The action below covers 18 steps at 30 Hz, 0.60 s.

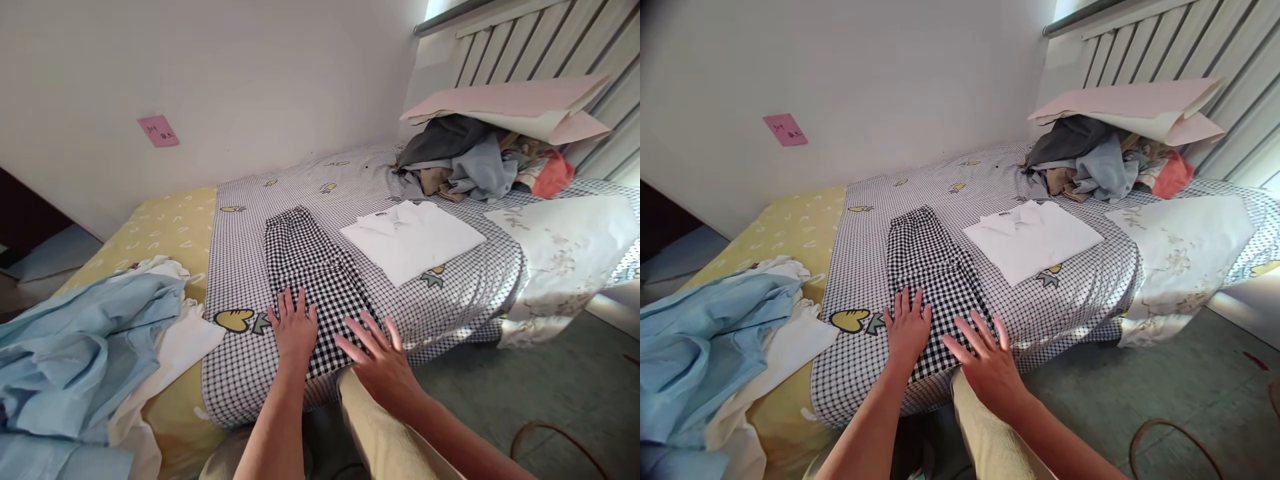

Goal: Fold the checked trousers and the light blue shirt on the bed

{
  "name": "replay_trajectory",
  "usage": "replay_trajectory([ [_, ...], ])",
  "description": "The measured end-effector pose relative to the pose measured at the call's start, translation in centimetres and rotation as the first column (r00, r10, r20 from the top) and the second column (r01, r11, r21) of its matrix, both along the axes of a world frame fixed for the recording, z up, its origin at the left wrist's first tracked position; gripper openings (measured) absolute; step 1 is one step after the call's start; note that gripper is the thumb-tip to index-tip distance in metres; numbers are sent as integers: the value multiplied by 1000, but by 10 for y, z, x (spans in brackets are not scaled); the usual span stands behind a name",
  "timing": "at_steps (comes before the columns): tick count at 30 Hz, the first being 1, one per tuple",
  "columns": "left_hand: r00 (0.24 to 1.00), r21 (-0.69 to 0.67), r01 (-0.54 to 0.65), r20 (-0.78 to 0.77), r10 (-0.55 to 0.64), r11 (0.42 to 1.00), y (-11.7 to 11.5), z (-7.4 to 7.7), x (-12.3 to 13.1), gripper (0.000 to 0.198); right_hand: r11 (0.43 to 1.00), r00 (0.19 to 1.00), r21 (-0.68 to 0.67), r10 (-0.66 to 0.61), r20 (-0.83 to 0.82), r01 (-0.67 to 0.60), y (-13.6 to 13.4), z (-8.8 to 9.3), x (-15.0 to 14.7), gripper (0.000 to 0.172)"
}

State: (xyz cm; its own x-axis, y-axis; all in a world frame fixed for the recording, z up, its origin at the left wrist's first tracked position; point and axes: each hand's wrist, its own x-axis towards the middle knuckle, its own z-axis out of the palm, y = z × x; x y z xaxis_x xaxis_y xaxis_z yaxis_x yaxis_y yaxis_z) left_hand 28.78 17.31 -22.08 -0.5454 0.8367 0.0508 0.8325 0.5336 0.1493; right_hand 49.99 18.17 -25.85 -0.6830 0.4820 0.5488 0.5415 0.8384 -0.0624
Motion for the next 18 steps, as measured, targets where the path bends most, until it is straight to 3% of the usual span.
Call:
replay_trajectory([
  [4,999,16,0,-32,1,1000,-1,1,1,61,1000,999,22,15,50,-16,5,-26,-31,83],
  [9,998,-40,-19,56,21,999,1,0,0,64,1000,1000,3,28,0,-28,10,-39,-32,83],
  [14,950,63,-29,311,8,998,7,-7,-14,66,985,989,-104,128,-69,-135,28,-17,-24,70],
  [18,882,225,-25,463,-84,974,-3,-8,-47,55,948,976,-237,191,-104,-211,44,21,-25,68],
])
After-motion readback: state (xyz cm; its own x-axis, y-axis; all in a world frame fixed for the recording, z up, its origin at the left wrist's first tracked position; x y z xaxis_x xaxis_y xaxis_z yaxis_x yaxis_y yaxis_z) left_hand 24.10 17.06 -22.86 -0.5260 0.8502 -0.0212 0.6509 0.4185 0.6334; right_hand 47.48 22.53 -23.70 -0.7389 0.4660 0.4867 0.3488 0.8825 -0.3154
